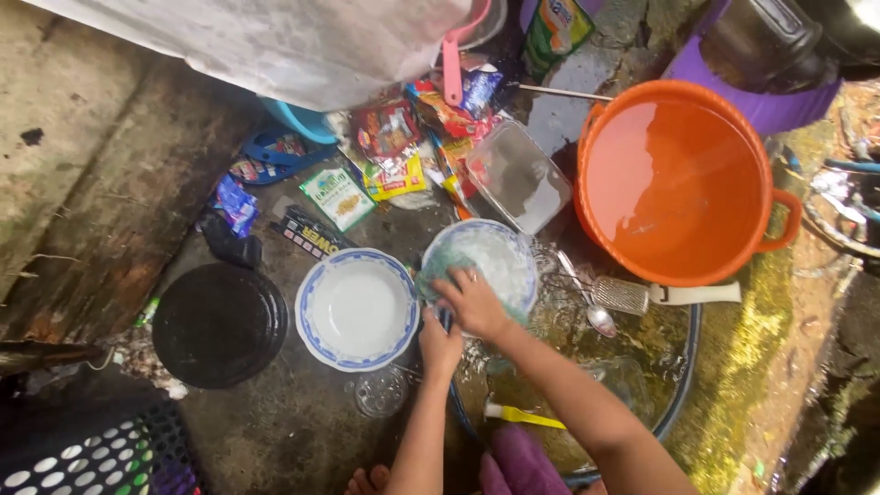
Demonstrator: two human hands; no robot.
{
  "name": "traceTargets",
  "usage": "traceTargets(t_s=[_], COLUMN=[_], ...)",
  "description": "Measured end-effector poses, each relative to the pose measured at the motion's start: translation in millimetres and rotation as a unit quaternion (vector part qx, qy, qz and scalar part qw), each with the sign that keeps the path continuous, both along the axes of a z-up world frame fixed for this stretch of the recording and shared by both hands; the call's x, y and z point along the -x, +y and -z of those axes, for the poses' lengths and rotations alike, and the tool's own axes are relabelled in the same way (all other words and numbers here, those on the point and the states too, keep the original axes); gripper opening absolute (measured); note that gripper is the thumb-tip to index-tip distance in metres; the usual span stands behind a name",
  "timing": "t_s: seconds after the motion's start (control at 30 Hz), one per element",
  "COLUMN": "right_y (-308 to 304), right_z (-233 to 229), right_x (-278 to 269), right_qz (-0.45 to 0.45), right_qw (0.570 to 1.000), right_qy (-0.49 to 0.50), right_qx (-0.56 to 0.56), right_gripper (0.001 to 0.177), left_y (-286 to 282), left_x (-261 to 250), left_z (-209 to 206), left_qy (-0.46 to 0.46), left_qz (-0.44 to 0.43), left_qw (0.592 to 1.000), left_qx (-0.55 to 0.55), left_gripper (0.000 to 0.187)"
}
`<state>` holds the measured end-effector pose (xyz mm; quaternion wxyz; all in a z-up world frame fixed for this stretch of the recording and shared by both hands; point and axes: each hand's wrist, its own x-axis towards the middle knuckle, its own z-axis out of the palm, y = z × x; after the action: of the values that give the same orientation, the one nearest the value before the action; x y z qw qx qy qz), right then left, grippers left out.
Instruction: Washing various dishes including plates, bowls, and plastic containers using a sponge and water hose in an outdoor setting.
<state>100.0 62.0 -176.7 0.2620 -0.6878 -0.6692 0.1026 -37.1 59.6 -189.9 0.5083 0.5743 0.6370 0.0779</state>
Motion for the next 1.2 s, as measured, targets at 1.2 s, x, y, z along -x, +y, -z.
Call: traceTargets(t_s=[1.2], right_y=[0], right_z=[11], right_x=[-56], right_qz=[0.210], right_qw=[0.952], right_qy=[-0.161], right_qx=[0.152], right_gripper=[0.042], left_y=[3], left_x=[-11], left_z=[-53], left_qy=[-0.038], left_qz=[-0.097], left_qw=[0.994], left_qx=[0.045], left_gripper=[0.042])
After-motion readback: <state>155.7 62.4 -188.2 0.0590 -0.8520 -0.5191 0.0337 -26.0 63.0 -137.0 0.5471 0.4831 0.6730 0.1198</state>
